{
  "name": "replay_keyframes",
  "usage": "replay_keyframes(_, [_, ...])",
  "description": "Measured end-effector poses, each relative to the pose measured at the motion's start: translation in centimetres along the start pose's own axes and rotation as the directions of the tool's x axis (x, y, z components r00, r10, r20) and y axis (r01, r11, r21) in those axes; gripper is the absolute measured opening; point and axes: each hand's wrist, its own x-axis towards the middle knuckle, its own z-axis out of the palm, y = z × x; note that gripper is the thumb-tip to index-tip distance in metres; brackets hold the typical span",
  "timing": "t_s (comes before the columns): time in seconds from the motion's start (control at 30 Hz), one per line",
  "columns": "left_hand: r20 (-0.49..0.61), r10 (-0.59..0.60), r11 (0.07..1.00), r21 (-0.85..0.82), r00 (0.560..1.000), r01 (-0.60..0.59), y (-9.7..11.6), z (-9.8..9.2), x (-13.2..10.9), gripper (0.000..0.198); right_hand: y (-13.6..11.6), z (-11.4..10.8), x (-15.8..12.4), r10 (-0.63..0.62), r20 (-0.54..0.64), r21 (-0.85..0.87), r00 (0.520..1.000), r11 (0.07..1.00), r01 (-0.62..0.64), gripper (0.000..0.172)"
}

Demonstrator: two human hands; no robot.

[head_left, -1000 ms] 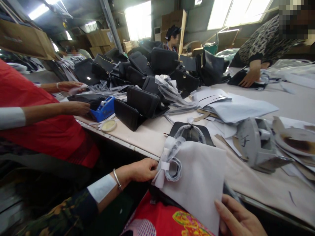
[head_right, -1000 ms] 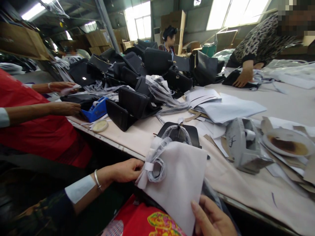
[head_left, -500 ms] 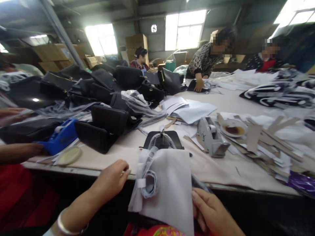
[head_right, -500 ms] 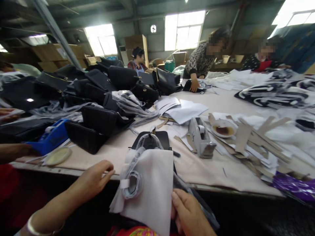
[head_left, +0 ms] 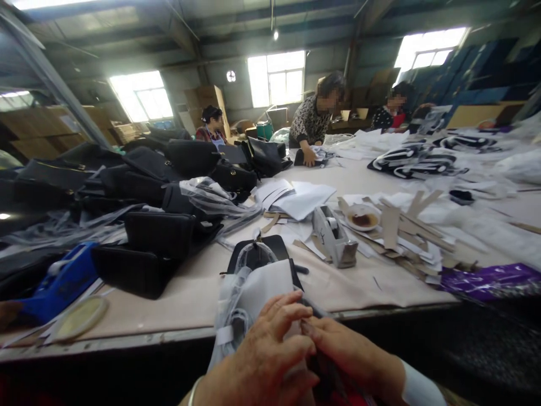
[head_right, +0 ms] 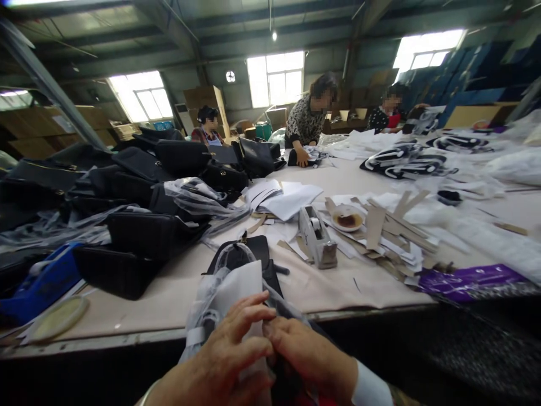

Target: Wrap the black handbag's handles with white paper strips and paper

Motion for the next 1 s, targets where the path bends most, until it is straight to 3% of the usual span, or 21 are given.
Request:
replay_keyframes(0.07, [0.027,0.006,0.998,-0.057,1.0,-0.005,-0.5,-0.3,0.4,0.031,-0.6,0.1,0.0,-0.058,0.009,0.017,0.998,0.998,0.058,0.052])
replay_keyframes(0.13, [-0.004,-0.002,0.997,-0.077,1.0,0.001,-1.3,0.0,0.6,0.039,-0.3,0.3,0.1,-0.034,0.035,0.181,0.999,0.983,0.027,0.053])
replay_keyframes(0.2, [-0.064,-0.011,0.999,-0.038,0.998,0.008,-2.0,0.7,0.8,0.044,0.5,0.4,0.4,-0.011,0.022,0.299,1.0,0.954,0.004,0.056])
replay_keyframes(0.27, [-0.079,-0.006,1.0,0.019,0.997,0.008,-2.5,1.4,1.1,0.046,1.2,0.5,0.7,-0.018,-0.04,0.308,0.999,0.951,0.029,0.06])
replay_keyframes(0.37, [-0.064,-0.005,0.998,0.07,0.998,0.009,-2.8,1.8,1.6,0.037,1.4,0.6,0.6,-0.031,-0.082,0.345,0.996,0.937,0.058,0.056])
replay_keyframes(0.57, [-0.26,0.024,0.989,0.149,0.965,0.016,-3.3,2.8,1.8,0.028,2.2,0.5,-1.0,-0.105,0.051,0.448,0.993,0.891,0.071,0.046])
replay_keyframes(0.73, [-0.298,0.039,0.964,0.261,0.954,0.042,-3.7,3.7,2.2,0.022,4.8,-0.1,-3.4,-0.065,-0.023,0.544,0.998,0.836,0.067,0.045])
replay_keyframes(0.8, [-0.318,0.04,0.945,0.32,0.947,0.068,-3.9,4.2,2.5,0.018,4.7,-0.4,-4.2,-0.106,-0.024,0.473,0.994,0.875,0.105,0.044])
replay_keyframes(0.9, [-0.334,-0.044,0.897,0.402,0.942,0.184,-3.9,5.3,3.4,0.015,2.9,-0.2,-5.1,-0.211,0.006,0.092,0.977,0.973,0.209,0.03])
replay_keyframes(1.0, [-0.324,-0.19,0.86,0.4,0.927,0.316,-3.7,6.5,3.9,0.014,0.8,0.6,-5.2,-0.329,0.081,-0.354,0.941,0.873,0.335,0.017])
